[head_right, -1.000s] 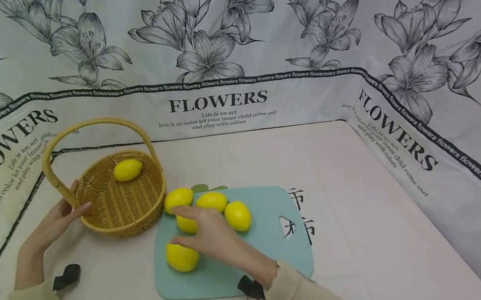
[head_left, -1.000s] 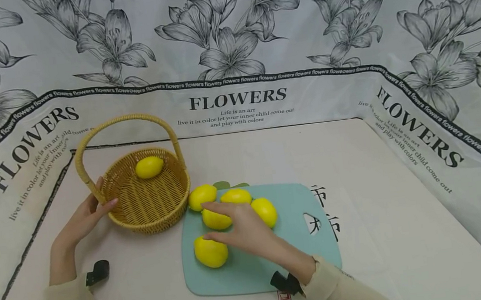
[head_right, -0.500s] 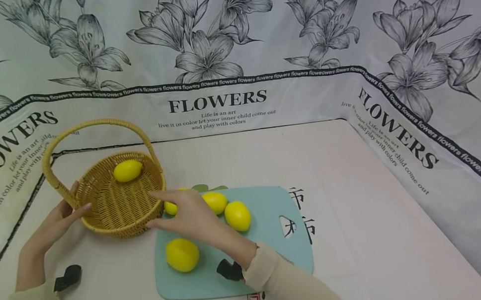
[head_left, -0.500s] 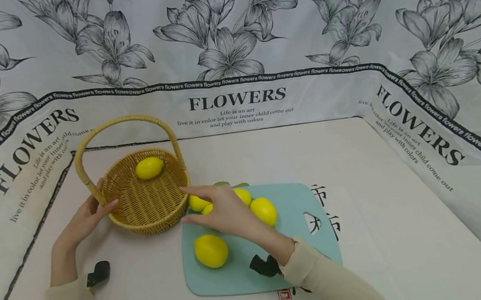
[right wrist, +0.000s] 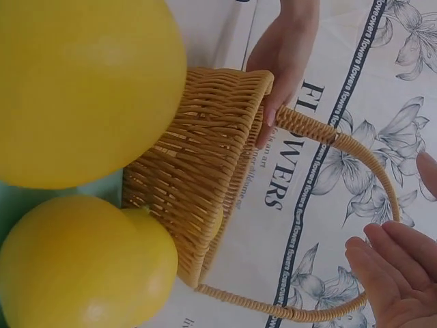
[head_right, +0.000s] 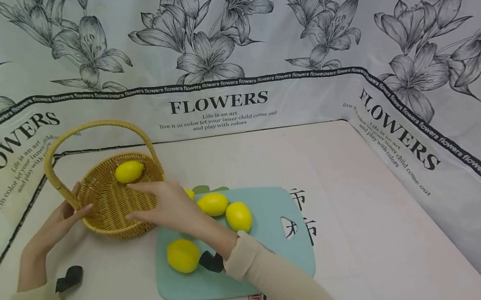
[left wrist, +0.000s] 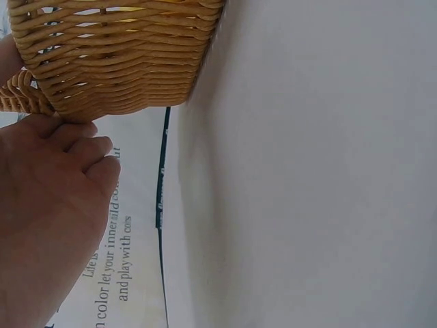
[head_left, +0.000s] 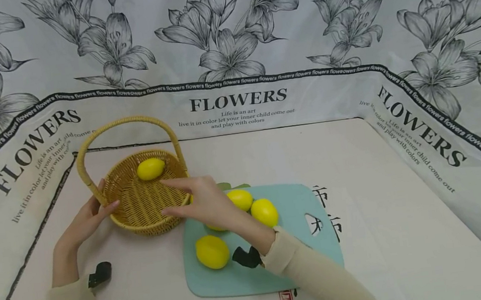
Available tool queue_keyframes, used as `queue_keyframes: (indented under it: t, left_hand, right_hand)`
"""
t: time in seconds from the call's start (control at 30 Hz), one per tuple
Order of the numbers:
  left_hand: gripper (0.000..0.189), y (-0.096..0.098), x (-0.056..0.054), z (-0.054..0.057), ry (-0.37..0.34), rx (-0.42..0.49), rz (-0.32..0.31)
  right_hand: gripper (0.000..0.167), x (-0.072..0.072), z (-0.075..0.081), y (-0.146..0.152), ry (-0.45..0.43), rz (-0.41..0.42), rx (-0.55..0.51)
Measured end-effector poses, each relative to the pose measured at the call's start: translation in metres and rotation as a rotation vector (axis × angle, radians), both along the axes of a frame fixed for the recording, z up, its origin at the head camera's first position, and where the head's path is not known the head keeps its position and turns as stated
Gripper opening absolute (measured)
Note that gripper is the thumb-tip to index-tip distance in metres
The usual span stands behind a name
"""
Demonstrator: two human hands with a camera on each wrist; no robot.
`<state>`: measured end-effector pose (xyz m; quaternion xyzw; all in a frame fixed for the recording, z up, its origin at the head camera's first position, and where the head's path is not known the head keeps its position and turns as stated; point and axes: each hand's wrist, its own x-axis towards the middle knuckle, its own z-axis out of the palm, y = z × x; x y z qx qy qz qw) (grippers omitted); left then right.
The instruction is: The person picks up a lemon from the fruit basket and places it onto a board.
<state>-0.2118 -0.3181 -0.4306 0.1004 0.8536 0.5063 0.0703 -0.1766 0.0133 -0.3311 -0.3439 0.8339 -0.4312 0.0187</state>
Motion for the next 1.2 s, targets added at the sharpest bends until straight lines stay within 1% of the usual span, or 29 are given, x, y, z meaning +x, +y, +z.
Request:
queue_keyframes:
  t: [0.1,0.27,0.43,0.6,0.83,1.2]
  left_hand:
    - [0.081,0.0,0.0,0.0,-0.004,0.003,0.0]
    - [0.081,-0.001,-0.001,-0.002,-0.009,0.001,0.003]
    - [0.08,-0.002,-0.001,-0.002,-0.003,0.002,0.004]
    - [0.081,-0.001,0.0,-0.002,0.0,0.005,0.003]
    - [0.08,0.0,0.001,-0.001,0.014,0.013,-0.004]
    - [0.082,0.001,0.001,0.0,0.017,0.014,-0.005]
  right_hand:
    - [0.058,-0.002,0.001,-0.005,0.003,-0.001,-0.003]
    - [0.057,-0.007,0.002,-0.015,0.033,-0.005,-0.002]
    - [0.058,-0.011,0.006,-0.024,0.052,-0.023,0.047]
    - [0.056,-0.018,0.006,-0.032,0.07,-0.034,0.09]
    - [0.056,-0.03,0.002,-0.043,0.094,-0.043,0.101]
    - [0.056,-0.043,-0.002,-0.055,0.072,-0.058,0.122]
